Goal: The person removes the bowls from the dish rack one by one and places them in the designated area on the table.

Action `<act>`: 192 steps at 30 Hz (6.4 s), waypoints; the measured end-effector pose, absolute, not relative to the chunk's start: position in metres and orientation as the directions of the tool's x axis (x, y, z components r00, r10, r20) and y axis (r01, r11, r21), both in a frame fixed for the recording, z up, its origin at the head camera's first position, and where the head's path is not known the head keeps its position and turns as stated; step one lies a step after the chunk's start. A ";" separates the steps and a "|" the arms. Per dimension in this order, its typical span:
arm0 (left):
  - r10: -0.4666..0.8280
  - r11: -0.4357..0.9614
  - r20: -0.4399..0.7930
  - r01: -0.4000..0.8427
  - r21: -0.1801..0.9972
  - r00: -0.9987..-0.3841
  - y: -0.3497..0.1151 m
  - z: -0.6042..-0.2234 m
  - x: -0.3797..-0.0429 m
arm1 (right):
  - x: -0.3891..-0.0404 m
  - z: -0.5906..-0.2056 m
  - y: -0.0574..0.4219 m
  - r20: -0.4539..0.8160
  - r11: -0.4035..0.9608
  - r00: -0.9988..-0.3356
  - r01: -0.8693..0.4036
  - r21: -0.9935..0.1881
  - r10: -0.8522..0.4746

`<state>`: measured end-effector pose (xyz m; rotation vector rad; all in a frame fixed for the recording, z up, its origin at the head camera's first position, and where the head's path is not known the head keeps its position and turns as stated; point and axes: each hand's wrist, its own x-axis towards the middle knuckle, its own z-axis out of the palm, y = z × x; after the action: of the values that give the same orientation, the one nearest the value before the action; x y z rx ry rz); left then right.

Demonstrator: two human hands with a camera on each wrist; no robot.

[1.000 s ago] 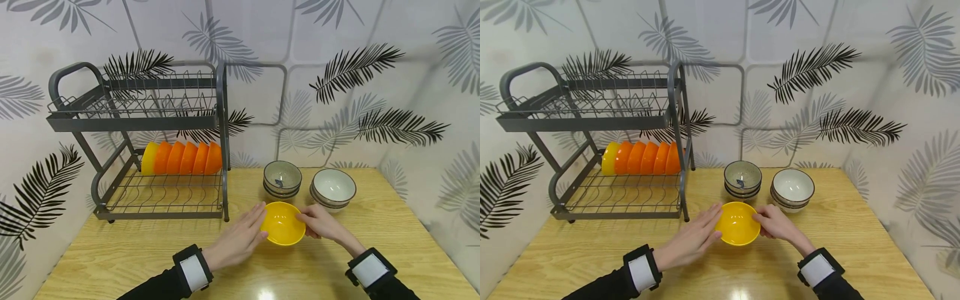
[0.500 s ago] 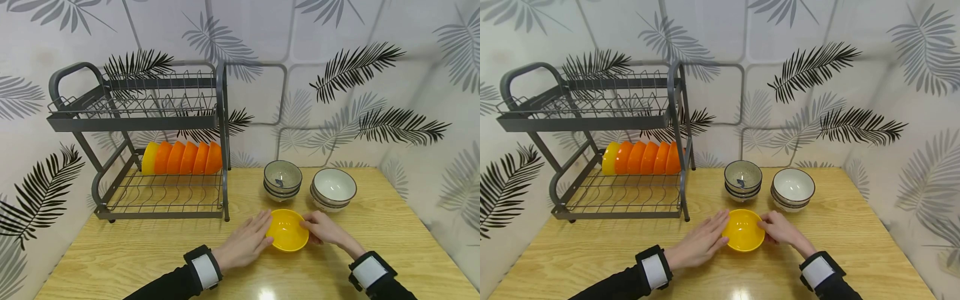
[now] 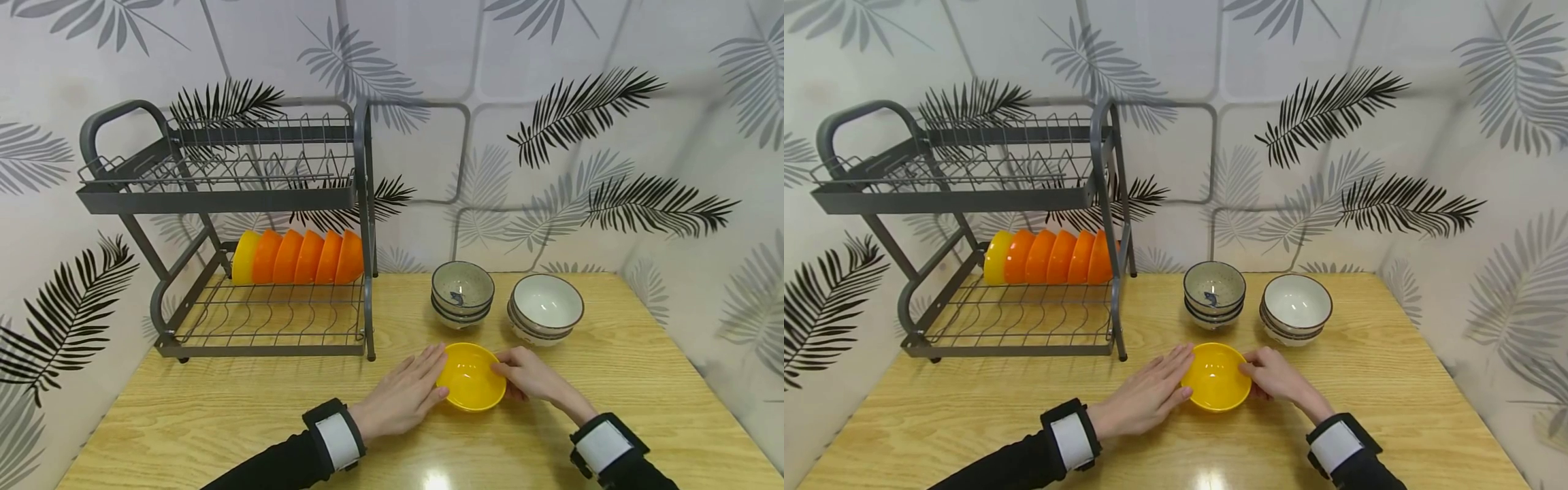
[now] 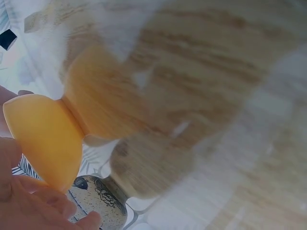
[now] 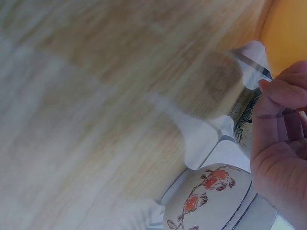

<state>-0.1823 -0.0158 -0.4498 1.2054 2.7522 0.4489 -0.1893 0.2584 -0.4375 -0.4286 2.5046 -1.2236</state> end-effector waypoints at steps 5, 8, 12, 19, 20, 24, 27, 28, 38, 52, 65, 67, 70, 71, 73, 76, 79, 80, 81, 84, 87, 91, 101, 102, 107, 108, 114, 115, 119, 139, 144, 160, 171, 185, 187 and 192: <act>0.732 0.644 0.019 0.700 0.309 -0.681 -0.016 -0.450 -0.182 | -0.188 -0.438 0.258 -0.164 0.594 -0.907 -0.110 -0.797 -0.388; 0.734 0.640 0.025 0.704 0.308 -0.678 -0.016 -0.450 -0.182 | -0.188 -0.438 0.259 -0.173 0.601 -0.906 -0.104 -0.793 -0.386; 0.740 0.622 0.055 0.714 0.321 -0.670 -0.019 -0.452 -0.183 | -0.187 -0.437 0.259 -0.150 0.627 -0.925 -0.112 -0.771 -0.349; 0.710 0.572 0.161 0.694 0.438 -0.686 -0.034 -0.442 -0.185 | -0.179 -0.429 0.260 0.012 0.732 -0.981 -0.153 -0.664 -0.194; 0.697 0.567 0.181 0.688 0.453 -0.694 -0.038 -0.439 -0.185 | -0.177 -0.429 0.260 0.038 0.733 -0.982 -0.164 -0.660 -0.186; 0.620 0.542 0.295 0.669 0.508 -0.727 -0.053 -0.426 -0.187 | -0.171 -0.426 0.260 0.145 0.736 -0.974 -0.229 -0.637 -0.177; 0.536 0.514 0.399 0.663 0.544 -0.744 -0.065 -0.415 -0.190 | -0.168 -0.424 0.259 0.205 0.721 -0.963 -0.267 -0.639 -0.175; 0.508 0.504 0.430 0.663 0.554 -0.746 -0.070 -0.412 -0.192 | -0.166 -0.423 0.259 0.220 0.718 -0.960 -0.275 -0.640 -0.172; 0.223 0.492 0.482 0.524 0.695 -0.848 -0.123 -0.377 -0.213 | -0.154 -0.416 0.249 0.299 0.688 -0.941 -0.321 -0.651 -0.156; -0.065 0.423 0.174 0.131 0.897 -0.983 -0.205 -0.342 -0.249 | -0.141 -0.421 0.242 0.404 0.653 -0.901 -0.401 -0.643 -0.155; -0.130 0.455 0.034 -0.029 0.890 -0.991 -0.247 -0.338 -0.289 | -0.128 -0.430 0.253 0.439 0.690 -0.890 -0.396 -0.606 -0.126; -0.139 0.452 0.008 -0.057 0.890 -0.990 -0.250 -0.338 -0.296 | -0.128 -0.431 0.255 0.440 0.685 -0.888 -0.402 -0.608 -0.131; -0.151 0.442 -0.035 -0.099 0.891 -0.988 -0.252 -0.338 -0.305 | -0.126 -0.432 0.257 0.451 0.669 -0.882 -0.419 -0.614 -0.139; -0.150 0.443 -0.045 -0.108 0.890 -0.988 -0.253 -0.339 -0.307 | -0.125 -0.433 0.257 0.455 0.665 -0.879 -0.424 -0.615 -0.140; -0.141 0.446 -0.062 -0.119 0.887 -0.988 -0.254 -0.339 -0.312 | -0.123 -0.434 0.258 0.462 0.661 -0.876 -0.429 -0.616 -0.138; -0.123 0.448 -0.077 -0.124 0.885 -0.989 -0.257 -0.339 -0.318 | -0.121 -0.435 0.259 0.466 0.660 -0.875 -0.429 -0.617 -0.133; -0.114 0.451 -0.091 -0.133 0.882 -0.989 -0.259 -0.339 -0.323 | -0.120 -0.436 0.260 0.465 0.662 -0.876 -0.424 -0.618 -0.127; -0.118 0.452 -0.097 -0.140 0.881 -0.988 -0.260 -0.339 -0.324 | -0.120 -0.436 0.260 0.464 0.661 -0.877 -0.423 -0.619 -0.127; -0.122 0.454 -0.101 -0.145 0.879 -0.987 -0.260 -0.340 -0.326 | -0.120 -0.436 0.261 0.463 0.661 -0.877 -0.423 -0.620 -0.126; -0.147 0.452 -0.116 -0.171 0.876 -0.982 -0.261 -0.341 -0.329 | -0.120 -0.436 0.261 0.464 0.660 -0.877 -0.424 -0.621 -0.126; -0.172 0.453 -0.113 -0.180 0.873 -0.979 -0.261 -0.341 -0.331 | -0.119 -0.436 0.261 0.465 0.658 -0.876 -0.426 -0.621 -0.129; -0.199 0.455 -0.101 -0.183 0.871 -0.975 -0.259 -0.342 -0.333 | -0.118 -0.436 0.261 0.460 0.659 -0.878 -0.422 -0.622 -0.129; -0.287 0.489 -0.032 -0.175 0.855 -0.957 -0.258 -0.350 -0.337 | -0.117 -0.436 0.263 0.442 0.666 -0.888 -0.408 -0.624 -0.129; -0.297 0.483 -0.033 -0.180 0.857 -0.954 -0.258 -0.351 -0.337 | -0.117 -0.436 0.264 0.441 0.666 -0.888 -0.407 -0.625 -0.129; -0.306 0.434 -0.041 -0.178 0.883 -0.951 -0.259 -0.351 -0.336 | -0.117 -0.437 0.267 0.435 0.668 -0.892 -0.400 -0.628 -0.126; -0.303 0.414 -0.042 -0.171 0.894 -0.952 -0.259 -0.351 -0.336 | -0.117 -0.437 0.267 0.433 0.668 -0.893 -0.398 -0.629 -0.124; -0.347 0.286 -0.052 -0.159 0.945 -0.937 -0.257 -0.350 -0.333 | -0.117 -0.437 0.268 0.427 0.674 -0.897 -0.385 -0.630 -0.112; -0.361 0.275 -0.049 -0.157 0.949 -0.931 -0.256 -0.351 -0.332 | -0.118 -0.437 0.268 0.425 0.676 -0.898 -0.383 -0.630 -0.112; -0.418 0.275 0.003 -0.123 0.954 -0.908 -0.254 -0.353 -0.325 | -0.118 -0.436 0.269 0.422 0.673 -0.900 -0.378 -0.636 -0.106; -0.442 0.550 0.427 0.137 0.824 -0.789 -0.242 -0.359 -0.274 | -0.118 -0.433 0.273 0.423 0.659 -0.900 -0.380 -0.649 -0.102; -0.393 0.598 0.532 0.232 0.768 -0.750 -0.236 -0.360 -0.259 | -0.118 -0.431 0.273 0.436 0.654 -0.894 -0.392 -0.647 -0.104; -0.081 0.729 0.760 0.482 0.486 -0.644 -0.204 -0.358 -0.223 | -0.122 -0.423 0.265 0.479 0.659 -0.870 -0.428 -0.619 -0.116; 0.155 0.737 0.768 0.590 0.330 -0.622 -0.172 -0.358 -0.199 | -0.125 -0.414 0.253 0.543 0.679 -0.828 -0.480 -0.555 -0.141; 0.364 0.681 0.738 0.703 0.204 -0.567 -0.127 -0.361 -0.183 | -0.145 -0.408 0.236 0.677 0.652 -0.699 -0.628 -0.426 -0.231; 0.400 0.675 0.729 0.717 0.176 -0.555 -0.120 -0.363 -0.181 | -0.150 -0.407 0.232 0.698 0.621 -0.670 -0.666 -0.414 -0.253; 0.492 0.646 0.695 0.755 0.111 -0.524 -0.104 -0.367 -0.179 | -0.160 -0.403 0.223 0.721 0.557 -0.621 -0.732 -0.392 -0.308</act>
<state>-0.1787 -0.1044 -0.3670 1.4723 3.4005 0.8201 -0.1601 0.2228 -0.4033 -1.2351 3.2657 -1.3819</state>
